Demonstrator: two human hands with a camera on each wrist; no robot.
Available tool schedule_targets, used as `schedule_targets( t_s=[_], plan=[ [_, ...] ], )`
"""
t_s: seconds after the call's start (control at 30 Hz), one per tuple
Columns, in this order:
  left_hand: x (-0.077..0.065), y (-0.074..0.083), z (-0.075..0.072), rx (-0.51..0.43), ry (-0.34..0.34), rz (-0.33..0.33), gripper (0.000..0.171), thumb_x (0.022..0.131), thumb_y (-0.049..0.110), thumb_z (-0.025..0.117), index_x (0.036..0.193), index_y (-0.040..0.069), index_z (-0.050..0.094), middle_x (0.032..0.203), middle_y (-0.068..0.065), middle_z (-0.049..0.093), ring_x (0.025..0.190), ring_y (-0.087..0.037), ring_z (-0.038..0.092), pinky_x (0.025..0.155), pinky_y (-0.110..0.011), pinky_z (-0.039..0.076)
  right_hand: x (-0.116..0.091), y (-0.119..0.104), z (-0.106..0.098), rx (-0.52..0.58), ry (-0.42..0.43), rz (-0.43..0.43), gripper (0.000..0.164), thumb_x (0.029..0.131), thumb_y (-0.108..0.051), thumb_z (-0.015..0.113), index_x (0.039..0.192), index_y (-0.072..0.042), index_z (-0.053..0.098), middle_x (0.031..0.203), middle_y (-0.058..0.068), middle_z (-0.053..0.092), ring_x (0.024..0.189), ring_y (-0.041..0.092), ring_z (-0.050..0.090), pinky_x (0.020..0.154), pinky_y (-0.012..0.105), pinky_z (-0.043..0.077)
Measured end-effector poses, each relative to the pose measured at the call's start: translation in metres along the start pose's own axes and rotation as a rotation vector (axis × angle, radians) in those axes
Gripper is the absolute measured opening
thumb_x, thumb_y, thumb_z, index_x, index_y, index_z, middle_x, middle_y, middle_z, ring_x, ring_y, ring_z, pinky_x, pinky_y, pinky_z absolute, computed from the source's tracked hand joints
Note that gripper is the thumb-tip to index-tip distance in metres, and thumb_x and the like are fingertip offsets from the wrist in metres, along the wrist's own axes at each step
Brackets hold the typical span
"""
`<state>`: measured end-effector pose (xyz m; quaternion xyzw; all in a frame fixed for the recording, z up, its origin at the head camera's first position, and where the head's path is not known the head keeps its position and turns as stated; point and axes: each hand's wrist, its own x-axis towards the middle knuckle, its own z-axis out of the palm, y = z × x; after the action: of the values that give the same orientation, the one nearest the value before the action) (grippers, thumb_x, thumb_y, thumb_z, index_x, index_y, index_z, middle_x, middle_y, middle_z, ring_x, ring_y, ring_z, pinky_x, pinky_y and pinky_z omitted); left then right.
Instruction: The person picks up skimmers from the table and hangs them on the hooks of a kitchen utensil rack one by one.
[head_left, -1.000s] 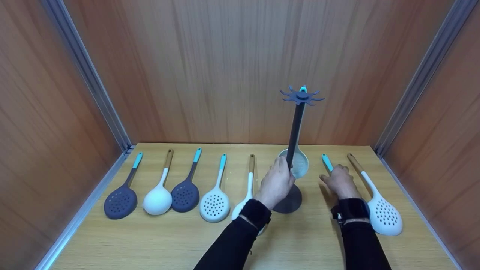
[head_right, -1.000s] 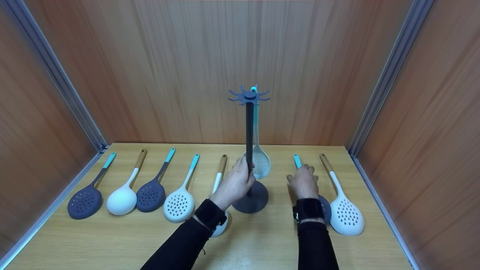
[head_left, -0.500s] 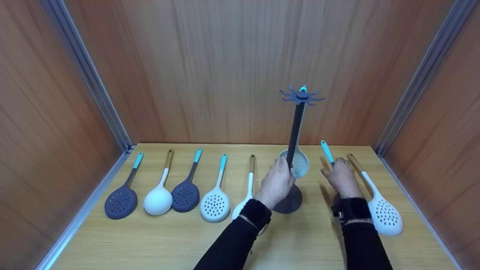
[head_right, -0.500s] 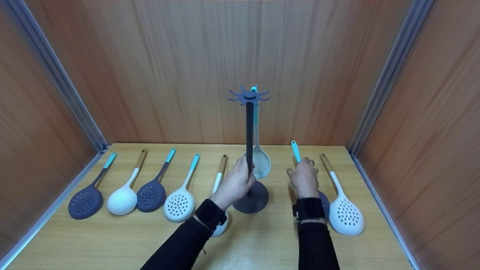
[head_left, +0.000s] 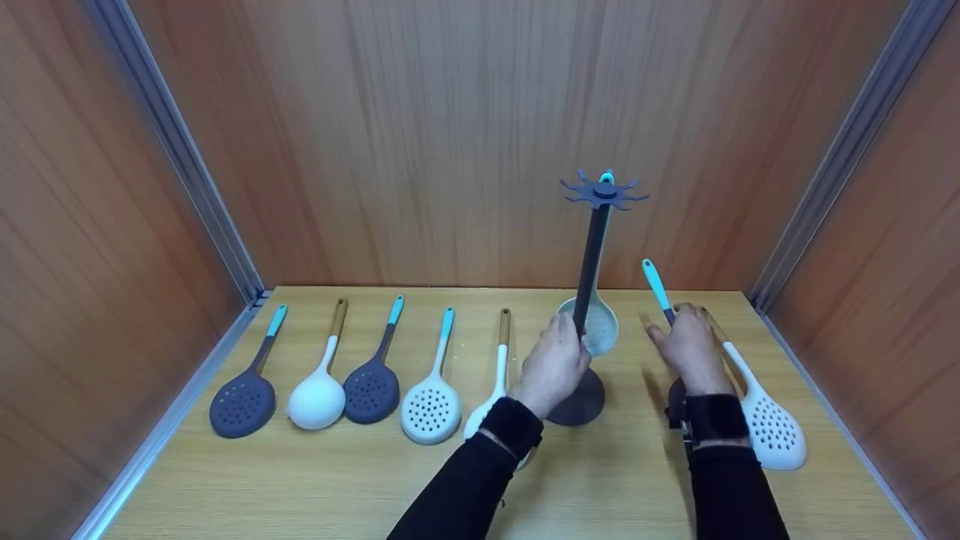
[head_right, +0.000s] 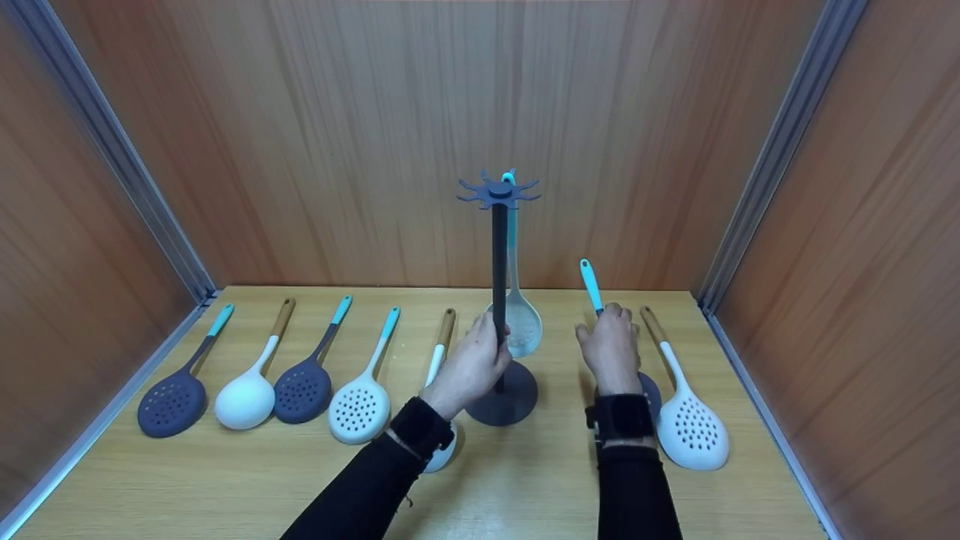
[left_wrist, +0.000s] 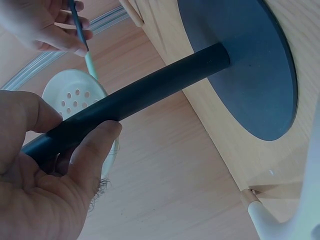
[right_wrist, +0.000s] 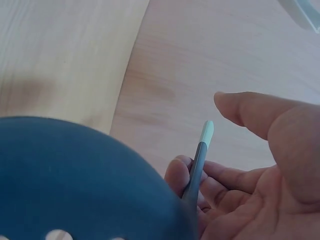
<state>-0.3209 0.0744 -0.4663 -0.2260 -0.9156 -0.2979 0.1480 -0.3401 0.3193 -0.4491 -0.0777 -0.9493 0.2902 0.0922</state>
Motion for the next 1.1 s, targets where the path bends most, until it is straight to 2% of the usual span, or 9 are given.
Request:
schedule_targets(
  t_s=[0.17,0.33,0.47,0.63,0.83,1.1],
  plan=[
    [-0.001,0.000,0.000,-0.009,0.017,0.003,0.025,0.106,0.012,0.069,0.129,0.008,0.061,0.121,-0.009,0.068,0.105,-0.022,0.073,0.086,-0.034,0.067,-0.002,-0.003,-0.003,-0.021,0.037,-0.024,0.072,0.109,-0.026,0.069,0.156,0.023,0.043,0.138,0.045,0.056,0.127,0.056,0.058,0.113,0.068,0.051],
    [-0.002,0.001,0.000,-0.021,0.045,0.014,0.025,0.103,0.009,0.071,0.126,0.007,0.061,0.120,-0.009,0.067,0.102,-0.024,0.074,0.081,-0.035,0.067,-0.004,-0.007,-0.008,0.004,0.054,-0.043,0.071,0.109,-0.025,0.069,0.154,0.023,0.044,0.137,0.046,0.057,0.129,0.058,0.058,0.116,0.068,0.048],
    [-0.003,0.001,-0.001,-0.023,0.034,0.009,0.025,0.104,0.010,0.071,0.127,0.008,0.061,0.120,-0.009,0.067,0.103,-0.023,0.074,0.082,-0.035,0.067,-0.005,-0.011,-0.011,0.035,0.058,-0.043,0.068,0.109,-0.022,0.067,0.156,0.022,0.044,0.136,0.043,0.058,0.122,0.053,0.060,0.110,0.066,0.052],
    [-0.003,0.001,-0.001,-0.019,0.023,0.004,0.025,0.105,0.011,0.070,0.128,0.008,0.060,0.122,-0.009,0.067,0.104,-0.022,0.074,0.083,-0.033,0.067,-0.005,-0.013,-0.012,0.051,0.084,-0.040,0.057,0.111,-0.013,0.063,0.155,0.020,0.047,0.137,0.043,0.057,0.123,0.055,0.059,0.105,0.064,0.054],
    [-0.003,0.001,0.000,-0.022,0.036,0.002,0.023,0.105,0.011,0.070,0.126,0.008,0.061,0.120,-0.009,0.067,0.100,-0.022,0.073,0.078,-0.032,0.065,-0.006,-0.018,-0.012,0.082,0.149,-0.053,0.043,0.113,-0.005,0.057,0.150,0.017,0.056,0.132,0.039,0.062,0.124,0.052,0.060,0.105,0.063,0.055],
    [-0.002,0.001,0.001,-0.018,0.016,-0.010,0.024,0.108,0.013,0.069,0.129,0.009,0.060,0.122,-0.008,0.067,0.103,-0.021,0.073,0.081,-0.031,0.066,-0.010,-0.024,-0.018,0.118,0.172,-0.058,0.040,0.114,-0.005,0.053,0.149,0.016,0.055,0.135,0.038,0.064,0.126,0.052,0.062,0.106,0.063,0.056]
  ],
)
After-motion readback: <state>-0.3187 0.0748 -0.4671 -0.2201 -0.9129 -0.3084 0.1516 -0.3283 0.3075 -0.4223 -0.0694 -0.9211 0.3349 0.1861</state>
